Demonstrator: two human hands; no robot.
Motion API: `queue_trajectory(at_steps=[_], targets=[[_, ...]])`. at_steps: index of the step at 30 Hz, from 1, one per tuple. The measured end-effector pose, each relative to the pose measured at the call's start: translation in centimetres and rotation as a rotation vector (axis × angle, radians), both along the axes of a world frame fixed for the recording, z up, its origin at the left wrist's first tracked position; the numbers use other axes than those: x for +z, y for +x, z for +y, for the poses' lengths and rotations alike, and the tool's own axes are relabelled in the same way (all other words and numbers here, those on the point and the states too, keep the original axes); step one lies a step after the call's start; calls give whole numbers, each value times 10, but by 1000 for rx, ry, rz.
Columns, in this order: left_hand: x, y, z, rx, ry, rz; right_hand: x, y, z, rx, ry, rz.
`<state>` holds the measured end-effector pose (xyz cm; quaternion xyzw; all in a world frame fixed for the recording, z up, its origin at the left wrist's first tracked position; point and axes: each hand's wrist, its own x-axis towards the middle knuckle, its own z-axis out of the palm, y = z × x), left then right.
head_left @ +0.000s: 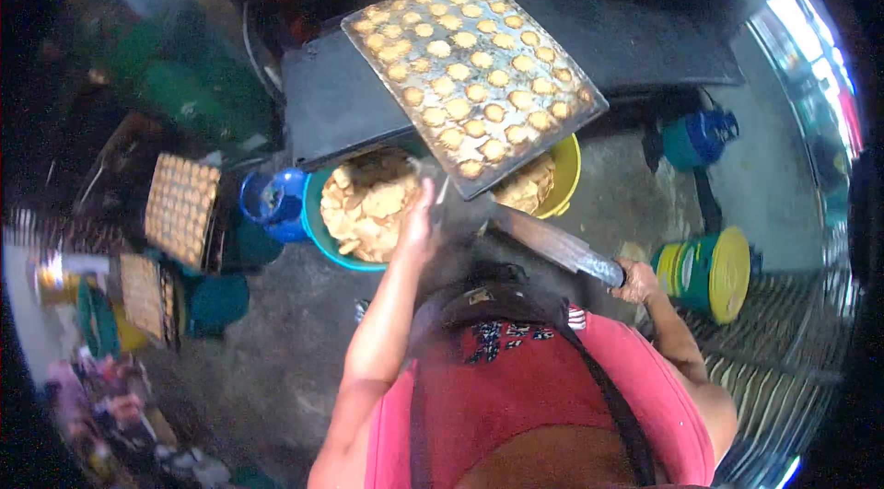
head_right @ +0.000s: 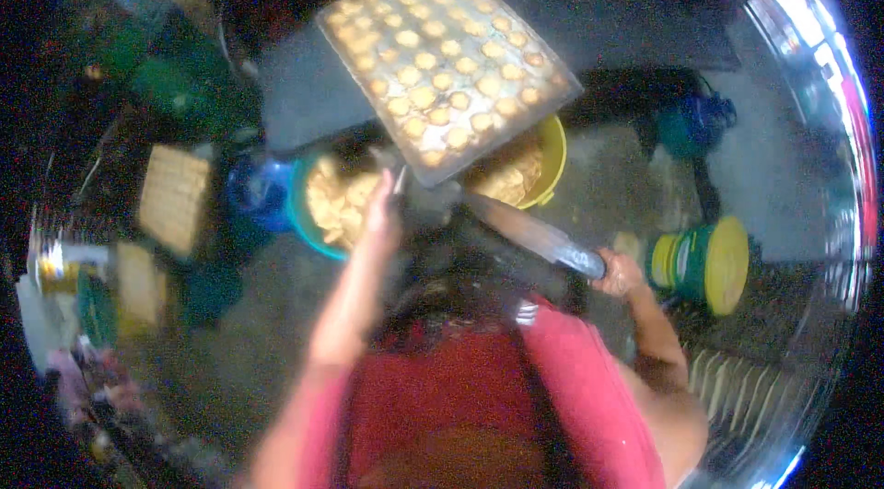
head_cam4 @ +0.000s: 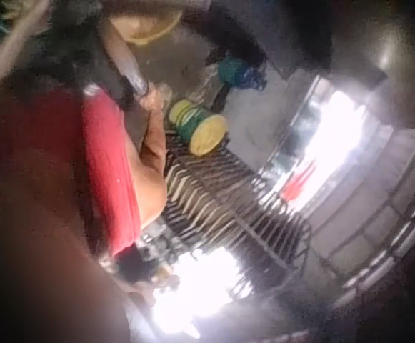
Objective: The person uses a long-handled wooden paddle to remove trays of small cookies from a large brick oven and transfers the cookies into large yellow and blue buckets.
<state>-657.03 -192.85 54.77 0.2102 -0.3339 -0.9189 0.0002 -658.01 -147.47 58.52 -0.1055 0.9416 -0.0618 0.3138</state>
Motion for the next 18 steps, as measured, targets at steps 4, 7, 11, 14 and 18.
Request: queue_trajectory(at_steps=[4, 7, 11, 14, 18], targets=[[53, -24, 44, 248, -288, -48, -7, -56, 49, 198, -142, 129], [117, -8, 65, 416, -454, -200, 8, -98, 65, 217, -517, 91], [137, -14, 69, 512, -570, -191, 0, -193, 70, 275, -599, 7], [122, -22, 75, 459, -581, -222, -81, -253, 66, 335, -553, -30], [90, -30, 94, 602, -648, -328, -157, -317, 36, 455, -443, -101]])
